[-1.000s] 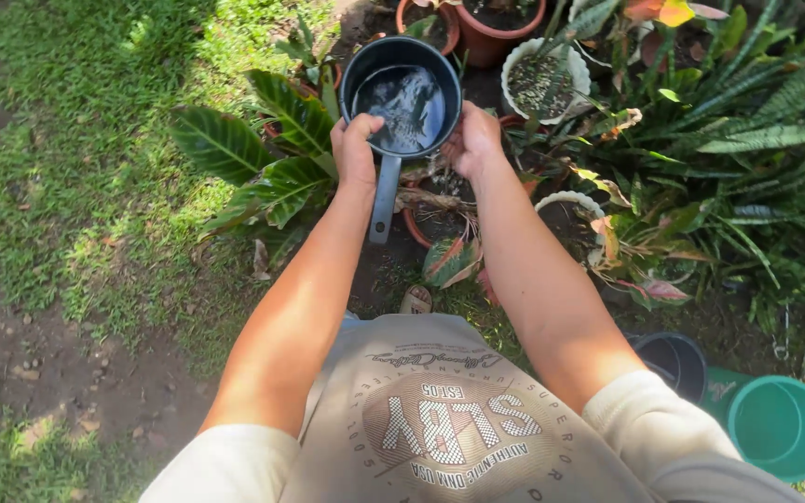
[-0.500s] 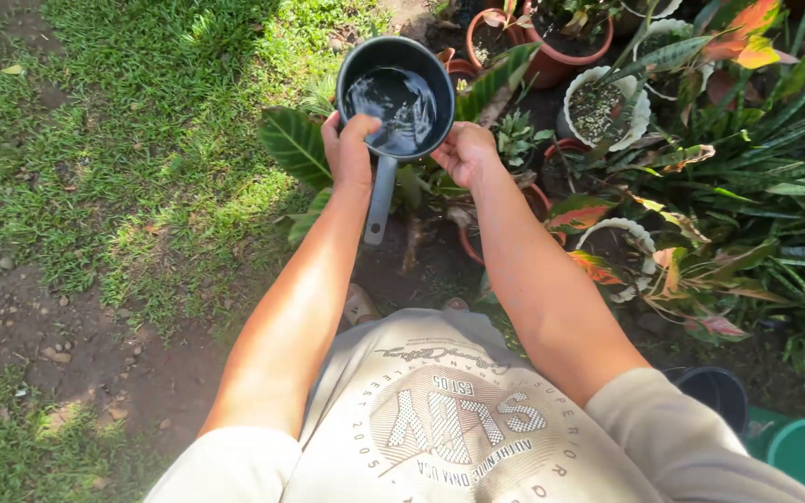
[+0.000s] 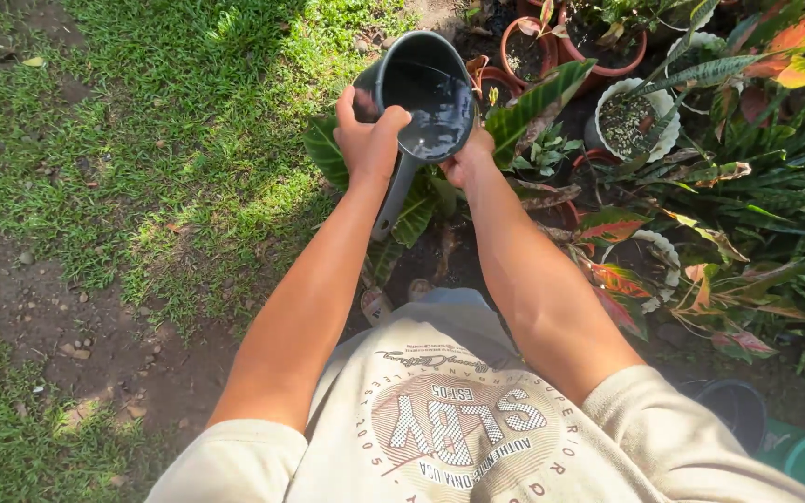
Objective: Watering various potted and ground plants in an outdoor garden using a small pot.
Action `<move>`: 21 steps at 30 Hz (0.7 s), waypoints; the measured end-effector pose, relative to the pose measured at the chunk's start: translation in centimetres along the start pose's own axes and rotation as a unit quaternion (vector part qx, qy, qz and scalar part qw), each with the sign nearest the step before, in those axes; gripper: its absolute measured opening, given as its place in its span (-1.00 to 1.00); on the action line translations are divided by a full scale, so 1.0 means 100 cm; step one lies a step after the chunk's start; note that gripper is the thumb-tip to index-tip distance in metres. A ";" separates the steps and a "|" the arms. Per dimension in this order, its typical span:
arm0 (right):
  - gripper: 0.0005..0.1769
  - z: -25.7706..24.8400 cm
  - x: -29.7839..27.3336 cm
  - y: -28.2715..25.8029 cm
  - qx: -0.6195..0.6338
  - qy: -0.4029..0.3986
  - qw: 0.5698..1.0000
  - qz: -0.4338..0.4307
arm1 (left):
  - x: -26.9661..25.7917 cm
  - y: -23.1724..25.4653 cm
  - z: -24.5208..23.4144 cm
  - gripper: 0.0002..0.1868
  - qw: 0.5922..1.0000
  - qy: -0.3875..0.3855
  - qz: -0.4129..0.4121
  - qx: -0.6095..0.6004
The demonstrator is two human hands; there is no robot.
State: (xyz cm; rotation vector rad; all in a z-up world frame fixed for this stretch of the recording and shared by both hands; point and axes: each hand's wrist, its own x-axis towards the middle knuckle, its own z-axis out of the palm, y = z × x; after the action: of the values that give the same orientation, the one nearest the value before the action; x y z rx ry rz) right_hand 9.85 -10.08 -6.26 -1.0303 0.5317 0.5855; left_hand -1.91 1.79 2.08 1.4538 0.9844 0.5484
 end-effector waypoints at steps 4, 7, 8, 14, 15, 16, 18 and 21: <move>-0.92 -0.011 0.033 0.002 -0.139 0.008 0.990 0.012 | 0.021 -0.033 0.005 -0.04 0.996 0.018 0.033 -0.082; -0.56 0.004 0.036 -0.011 -0.195 -0.007 0.981 0.003 | 0.041 -0.042 0.007 -0.21 0.946 -0.044 -0.035 -0.320; -0.67 0.012 0.022 -0.016 -0.217 -0.028 0.976 0.000 | 0.040 -0.047 0.008 -0.27 0.939 -0.029 -0.060 -0.338; -0.63 0.028 0.027 -0.004 -0.164 -0.157 0.972 0.056 | 0.053 -0.075 -0.001 -0.34 0.932 0.021 -0.065 -0.357; -0.60 0.030 0.027 0.002 -0.139 -0.158 0.976 0.053 | 0.051 -0.079 -0.003 -0.34 0.933 0.023 -0.068 -0.352; -0.60 0.036 0.019 0.004 -0.142 -0.160 0.975 0.055 | 0.047 -0.070 -0.009 -0.34 0.933 0.027 -0.067 -0.354; -0.50 0.051 0.004 0.006 -0.104 -0.227 0.967 0.048 | 0.041 -0.050 -0.021 -0.31 0.896 0.000 -0.103 -0.432; -0.41 0.080 -0.033 0.006 -0.148 -0.186 0.970 0.051 | 0.041 -0.039 -0.043 -0.35 0.897 0.002 -0.147 -0.416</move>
State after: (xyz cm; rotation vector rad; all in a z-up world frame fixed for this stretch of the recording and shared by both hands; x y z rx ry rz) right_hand 8.14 -3.28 -1.16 -1.1426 0.1678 0.9469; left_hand -4.23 7.15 -1.92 0.5264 0.7978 0.6389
